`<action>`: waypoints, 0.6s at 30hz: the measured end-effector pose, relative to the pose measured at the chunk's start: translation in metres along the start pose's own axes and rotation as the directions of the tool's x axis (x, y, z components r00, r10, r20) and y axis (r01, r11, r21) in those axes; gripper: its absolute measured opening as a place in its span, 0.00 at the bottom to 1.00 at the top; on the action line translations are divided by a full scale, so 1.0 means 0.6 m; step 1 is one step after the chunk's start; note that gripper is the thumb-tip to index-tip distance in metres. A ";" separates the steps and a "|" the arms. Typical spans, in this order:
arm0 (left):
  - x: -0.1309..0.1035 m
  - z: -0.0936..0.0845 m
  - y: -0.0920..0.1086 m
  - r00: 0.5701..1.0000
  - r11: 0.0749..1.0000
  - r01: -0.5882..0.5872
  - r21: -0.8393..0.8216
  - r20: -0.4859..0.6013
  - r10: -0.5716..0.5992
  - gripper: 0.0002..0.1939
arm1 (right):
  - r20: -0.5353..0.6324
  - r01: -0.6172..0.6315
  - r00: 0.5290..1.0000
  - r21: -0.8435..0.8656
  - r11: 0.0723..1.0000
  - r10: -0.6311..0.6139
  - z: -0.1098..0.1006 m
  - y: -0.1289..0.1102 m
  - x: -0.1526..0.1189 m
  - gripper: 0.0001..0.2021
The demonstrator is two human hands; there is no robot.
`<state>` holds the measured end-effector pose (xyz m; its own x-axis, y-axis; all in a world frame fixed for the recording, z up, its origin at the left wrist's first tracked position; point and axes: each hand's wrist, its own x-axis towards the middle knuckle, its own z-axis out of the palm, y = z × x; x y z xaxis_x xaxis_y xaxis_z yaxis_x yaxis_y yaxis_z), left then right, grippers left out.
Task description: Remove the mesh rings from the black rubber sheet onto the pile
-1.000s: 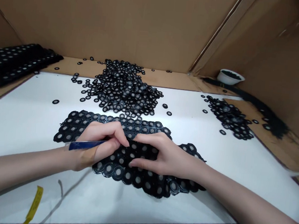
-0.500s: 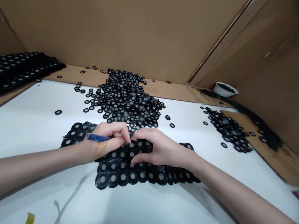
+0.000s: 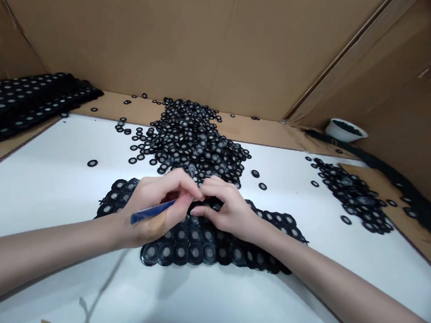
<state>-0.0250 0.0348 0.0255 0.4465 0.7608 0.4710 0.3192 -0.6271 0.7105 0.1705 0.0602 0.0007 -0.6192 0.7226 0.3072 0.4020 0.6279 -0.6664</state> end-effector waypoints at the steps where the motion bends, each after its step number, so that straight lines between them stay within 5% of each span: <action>1: -0.001 -0.001 0.002 0.997 0.997 -0.073 0.033 -0.012 0.074 0.06 | -0.009 -0.002 1.000 0.004 1.000 0.003 0.001 0.001 0.000 0.06; 3: -0.005 -0.002 0.003 0.981 0.980 -0.190 0.058 -0.016 0.191 0.08 | -0.009 -0.010 1.000 0.020 1.000 0.010 0.000 0.001 -0.002 0.05; 5: -0.009 -0.002 0.001 0.982 0.981 -0.189 0.047 0.029 0.188 0.08 | 0.003 -0.011 1.000 0.037 0.999 0.011 -0.002 0.000 -0.005 0.04; 9: -0.011 0.004 -0.016 0.988 0.998 0.065 -0.022 0.145 -0.061 0.07 | 0.039 -0.007 0.999 0.039 0.999 0.005 -0.004 -0.001 -0.007 0.02; 13: -0.005 0.007 -0.034 0.932 0.913 0.351 -0.207 0.168 -0.320 0.05 | 0.065 -0.017 0.998 0.026 1.000 0.015 -0.005 -0.001 -0.006 0.01; 18: 0.001 0.006 -0.041 0.914 0.841 0.404 -0.359 0.187 -0.360 0.04 | 0.103 0.016 0.994 0.061 0.998 -0.022 -0.010 0.002 -0.006 0.02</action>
<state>-0.0297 0.0500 0.0062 0.4497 0.8898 0.0773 0.1490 -0.1600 0.9758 0.1774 0.0600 0.0027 -0.6940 0.6751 0.2501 0.3506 0.6204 -0.7016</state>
